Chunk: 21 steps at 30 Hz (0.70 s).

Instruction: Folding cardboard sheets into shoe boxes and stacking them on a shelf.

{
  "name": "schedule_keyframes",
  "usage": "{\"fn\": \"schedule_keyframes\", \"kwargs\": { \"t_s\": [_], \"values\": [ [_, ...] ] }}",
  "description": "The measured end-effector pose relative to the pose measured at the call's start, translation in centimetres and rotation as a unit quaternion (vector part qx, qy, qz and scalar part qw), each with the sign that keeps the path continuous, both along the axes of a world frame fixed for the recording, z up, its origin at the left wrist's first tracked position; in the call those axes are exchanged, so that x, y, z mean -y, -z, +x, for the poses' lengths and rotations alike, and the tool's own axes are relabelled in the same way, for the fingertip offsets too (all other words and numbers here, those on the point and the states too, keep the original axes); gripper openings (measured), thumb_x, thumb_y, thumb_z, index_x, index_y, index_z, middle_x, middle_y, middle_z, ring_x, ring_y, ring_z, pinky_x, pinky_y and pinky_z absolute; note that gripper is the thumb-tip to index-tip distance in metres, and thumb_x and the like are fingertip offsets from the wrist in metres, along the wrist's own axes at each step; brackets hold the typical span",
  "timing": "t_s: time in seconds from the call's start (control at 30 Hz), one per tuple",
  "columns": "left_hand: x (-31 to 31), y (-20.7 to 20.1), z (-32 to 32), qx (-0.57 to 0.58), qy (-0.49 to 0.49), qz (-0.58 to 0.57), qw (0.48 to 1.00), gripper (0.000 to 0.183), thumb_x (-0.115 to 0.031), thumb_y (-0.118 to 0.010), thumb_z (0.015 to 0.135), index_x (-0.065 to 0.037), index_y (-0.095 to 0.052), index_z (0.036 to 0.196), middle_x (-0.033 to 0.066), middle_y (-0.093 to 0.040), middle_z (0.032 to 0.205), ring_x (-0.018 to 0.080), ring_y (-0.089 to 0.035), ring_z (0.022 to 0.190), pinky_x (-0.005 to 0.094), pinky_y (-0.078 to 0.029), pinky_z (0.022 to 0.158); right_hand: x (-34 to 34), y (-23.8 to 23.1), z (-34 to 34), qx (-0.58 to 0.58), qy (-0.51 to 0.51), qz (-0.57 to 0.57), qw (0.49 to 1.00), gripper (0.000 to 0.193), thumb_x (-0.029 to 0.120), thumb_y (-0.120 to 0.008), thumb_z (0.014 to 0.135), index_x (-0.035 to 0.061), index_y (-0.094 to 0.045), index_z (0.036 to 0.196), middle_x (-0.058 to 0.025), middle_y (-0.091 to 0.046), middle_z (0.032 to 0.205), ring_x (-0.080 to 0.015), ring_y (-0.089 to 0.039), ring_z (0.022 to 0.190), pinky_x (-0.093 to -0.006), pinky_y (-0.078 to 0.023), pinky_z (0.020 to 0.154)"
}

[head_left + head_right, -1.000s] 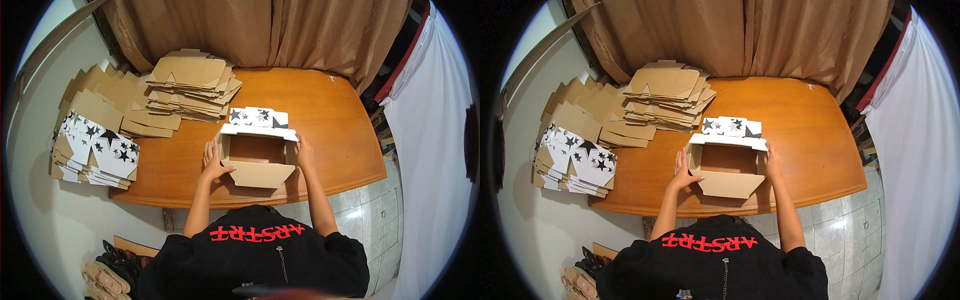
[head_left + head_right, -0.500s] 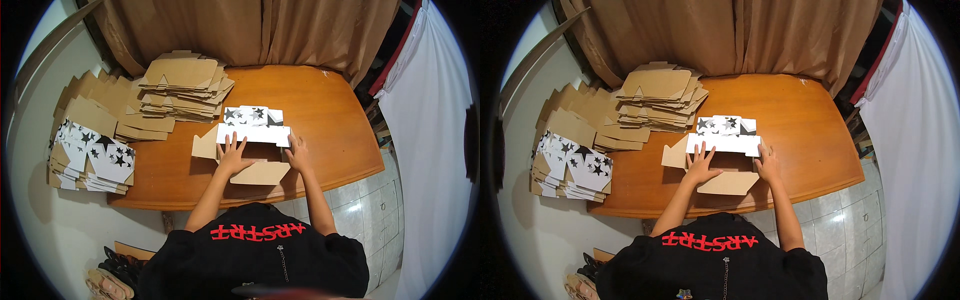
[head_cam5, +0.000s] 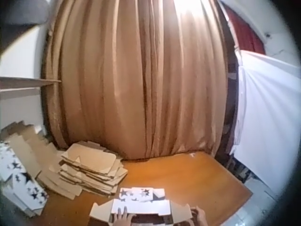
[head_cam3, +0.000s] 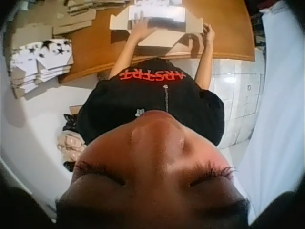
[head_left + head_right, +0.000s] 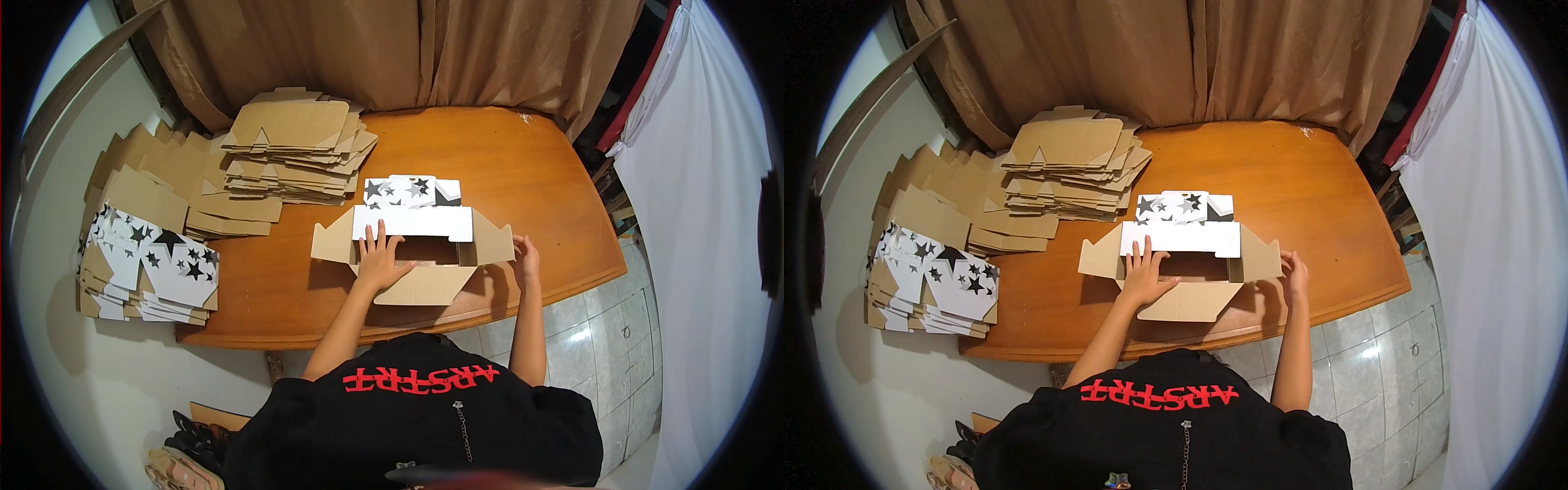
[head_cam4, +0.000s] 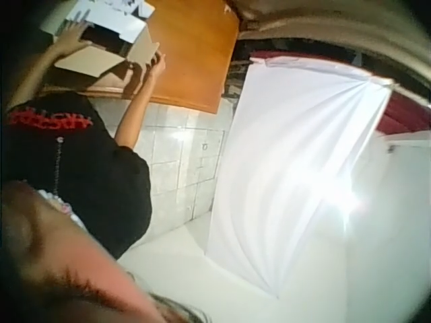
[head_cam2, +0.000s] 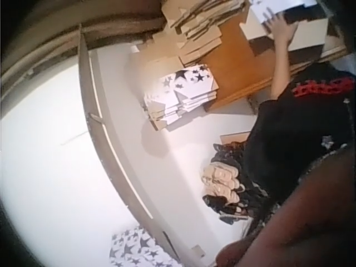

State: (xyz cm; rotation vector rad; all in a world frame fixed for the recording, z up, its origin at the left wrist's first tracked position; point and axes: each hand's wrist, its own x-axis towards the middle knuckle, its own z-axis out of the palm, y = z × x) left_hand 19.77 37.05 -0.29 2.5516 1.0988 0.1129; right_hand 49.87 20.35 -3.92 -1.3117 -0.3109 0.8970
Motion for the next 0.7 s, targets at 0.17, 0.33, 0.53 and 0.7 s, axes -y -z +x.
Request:
{"fn": "schedule_keyframes", "kwargs": {
  "t_s": [0.17, 0.33, 0.53, 0.7],
  "values": [
    [0.3, -0.2, 0.0, -0.012, 0.004, 0.015, 1.000, 0.070, -0.060, -0.054, 0.074, -0.015, -0.048, 0.126, 0.0229, 0.002, 0.147, 0.0459, 0.006, 0.134, 0.0584, -0.002, 0.105, -3.7, -3.6, -4.0, 0.136, -0.006, 0.042, 0.990, 0.019, 0.015, -0.054, 0.087, 0.0053, -0.060, 0.102, -0.0095, -0.057, 0.106, -0.0191, -0.054, 0.094, -0.0303, -0.043, 0.082],
    [0.7, -0.7, 0.2, -0.024, -0.002, 0.057, 0.998, 0.079, -0.064, -0.049, 0.074, -0.011, -0.043, 0.133, 0.0235, 0.000, 0.147, 0.0423, 0.007, 0.135, 0.0591, 0.002, 0.104, -8.5, -2.3, -8.3, 0.428, 0.026, -0.053, 0.902, 0.048, 0.019, -0.072, 0.070, 0.0067, -0.053, 0.111, -0.0194, -0.042, 0.116, -0.0343, -0.043, 0.108, -0.0407, -0.037, 0.092],
    [0.8, 0.5, 0.5, 0.001, -0.016, 0.076, 0.997, 0.084, -0.067, -0.048, 0.073, -0.014, -0.037, 0.137, 0.0229, 0.001, 0.147, 0.0411, 0.008, 0.135, 0.0591, 0.004, 0.103, -9.6, -1.6, -11.2, 0.576, 0.001, -0.201, 0.792, 0.069, 0.022, -0.075, 0.067, 0.0092, -0.041, 0.126, -0.0253, -0.032, 0.132, -0.0411, -0.036, 0.117, -0.0473, -0.033, 0.094],
    [0.8, 0.2, 0.4, -0.003, -0.018, 0.065, 0.998, 0.086, -0.069, -0.047, 0.072, -0.015, -0.035, 0.137, 0.0228, 0.001, 0.147, 0.0407, 0.009, 0.135, 0.0587, 0.004, 0.104, -9.8, -1.3, -11.1, 0.593, -0.007, -0.216, 0.776, 0.072, 0.022, -0.076, 0.066, 0.0080, -0.040, 0.126, -0.0247, -0.032, 0.132, -0.0404, -0.037, 0.117, -0.0485, -0.033, 0.093]
  ]
}}
